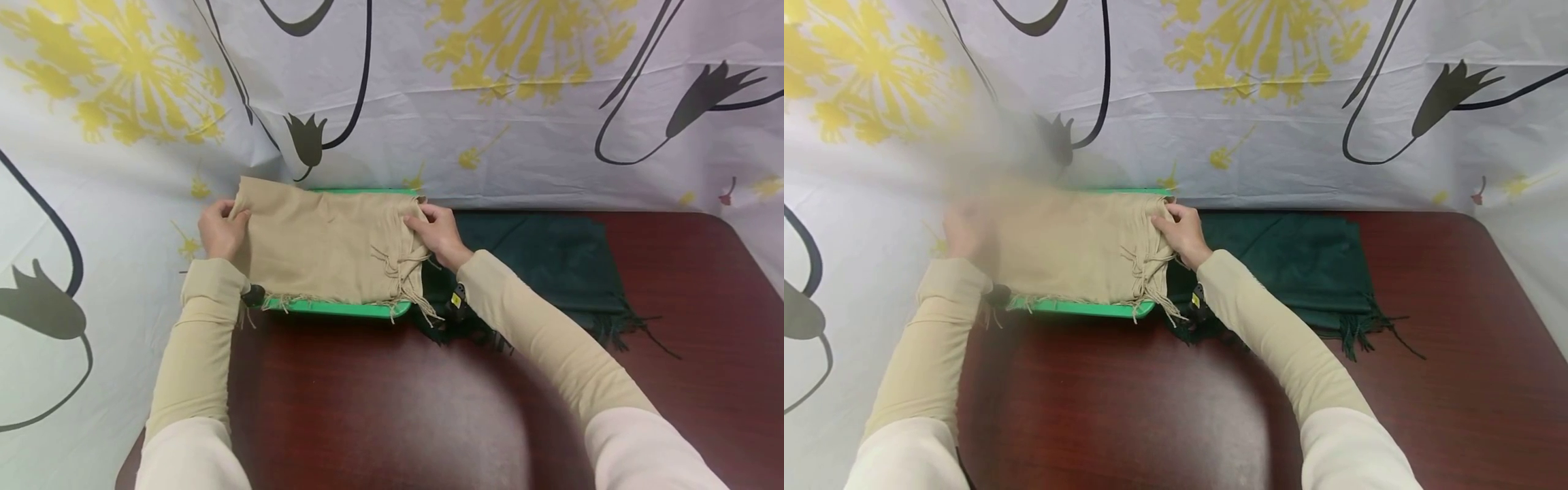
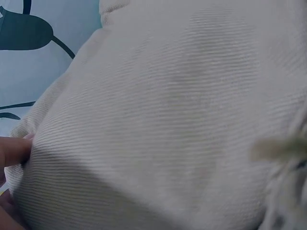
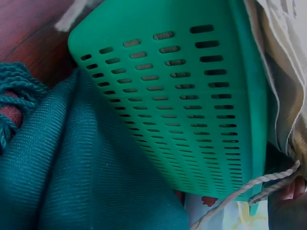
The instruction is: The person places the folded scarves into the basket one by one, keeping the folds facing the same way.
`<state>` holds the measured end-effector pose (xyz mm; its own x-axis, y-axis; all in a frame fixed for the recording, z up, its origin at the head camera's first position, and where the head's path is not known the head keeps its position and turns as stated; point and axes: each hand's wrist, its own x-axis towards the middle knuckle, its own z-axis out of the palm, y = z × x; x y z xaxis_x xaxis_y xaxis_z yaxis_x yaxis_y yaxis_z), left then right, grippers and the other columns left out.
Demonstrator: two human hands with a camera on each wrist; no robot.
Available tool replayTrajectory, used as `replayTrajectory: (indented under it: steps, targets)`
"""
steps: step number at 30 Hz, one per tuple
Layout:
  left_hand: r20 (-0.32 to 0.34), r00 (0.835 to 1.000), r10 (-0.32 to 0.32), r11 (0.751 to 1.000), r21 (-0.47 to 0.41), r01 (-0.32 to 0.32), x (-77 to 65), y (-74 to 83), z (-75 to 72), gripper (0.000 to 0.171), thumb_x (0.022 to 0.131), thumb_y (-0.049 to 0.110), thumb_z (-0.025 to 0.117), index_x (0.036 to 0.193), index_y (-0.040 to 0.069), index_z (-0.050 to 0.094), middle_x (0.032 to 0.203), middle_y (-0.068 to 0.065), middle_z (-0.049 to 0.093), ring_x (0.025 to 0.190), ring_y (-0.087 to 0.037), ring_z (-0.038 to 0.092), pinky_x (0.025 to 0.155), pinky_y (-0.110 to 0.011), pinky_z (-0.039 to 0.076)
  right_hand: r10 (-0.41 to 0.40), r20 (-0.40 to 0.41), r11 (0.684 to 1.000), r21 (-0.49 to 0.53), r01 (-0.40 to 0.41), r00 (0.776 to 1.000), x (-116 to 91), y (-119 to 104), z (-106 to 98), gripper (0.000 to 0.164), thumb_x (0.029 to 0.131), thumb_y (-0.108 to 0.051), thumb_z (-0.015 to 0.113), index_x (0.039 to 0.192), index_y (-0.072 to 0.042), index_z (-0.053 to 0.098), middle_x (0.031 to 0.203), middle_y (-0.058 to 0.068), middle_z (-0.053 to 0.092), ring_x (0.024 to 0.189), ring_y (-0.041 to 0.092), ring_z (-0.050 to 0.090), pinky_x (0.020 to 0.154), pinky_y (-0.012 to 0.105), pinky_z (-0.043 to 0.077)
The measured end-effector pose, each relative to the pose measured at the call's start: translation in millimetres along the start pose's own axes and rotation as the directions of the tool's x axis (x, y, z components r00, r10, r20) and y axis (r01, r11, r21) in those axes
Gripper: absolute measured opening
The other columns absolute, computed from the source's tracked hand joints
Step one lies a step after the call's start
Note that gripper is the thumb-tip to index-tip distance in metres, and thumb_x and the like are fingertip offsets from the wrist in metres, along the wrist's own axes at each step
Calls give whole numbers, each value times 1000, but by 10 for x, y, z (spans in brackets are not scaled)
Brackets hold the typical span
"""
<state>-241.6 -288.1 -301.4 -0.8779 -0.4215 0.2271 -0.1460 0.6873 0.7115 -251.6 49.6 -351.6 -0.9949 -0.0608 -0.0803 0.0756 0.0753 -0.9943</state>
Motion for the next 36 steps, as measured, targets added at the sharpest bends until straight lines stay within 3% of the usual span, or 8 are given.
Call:
replayTrajectory:
  steps: [6,16,26,31,36]
  targets:
    - [34,999,35,999,19,-36,-24,17,-8,28,85,13,55,107,-3,60,104,-20,59,93,-29,52,84,-36,39,13,8,1000,-17,-12,1000,-15,8,5,23,85,-16,60,105,-4,63,86,7,59,60,10,56,57,26,49]
    - [94,995,34,999,39,-38,-25,0,-11,28,85,11,55,108,-6,58,107,-23,57,94,-31,51,85,-38,38,-14,21,999,-35,14,1000,-6,42,3,19,85,-16,60,97,-2,64,75,3,57,52,9,52,50,23,45]
    - [142,984,103,992,56,-112,-24,-19,4,28,85,8,53,105,-11,58,104,-26,57,94,-34,52,86,-40,38,-57,24,996,-67,59,998,10,65,16,16,85,-16,59,92,-2,64,70,3,54,48,9,47,48,23,40]
    - [147,978,147,986,53,-156,-28,-25,8,26,84,6,54,102,-12,58,101,-27,58,92,-35,52,85,-40,38,-68,22,993,-90,70,997,16,72,18,18,85,-15,59,97,-3,64,74,3,56,52,9,49,50,23,42]
    - [176,972,155,985,52,-166,-38,-39,-7,26,85,6,54,103,-13,57,101,-28,57,94,-36,52,85,-41,39,-102,25,984,-145,104,995,15,73,18,17,85,-15,59,95,-2,64,76,5,55,53,10,48,51,23,41]
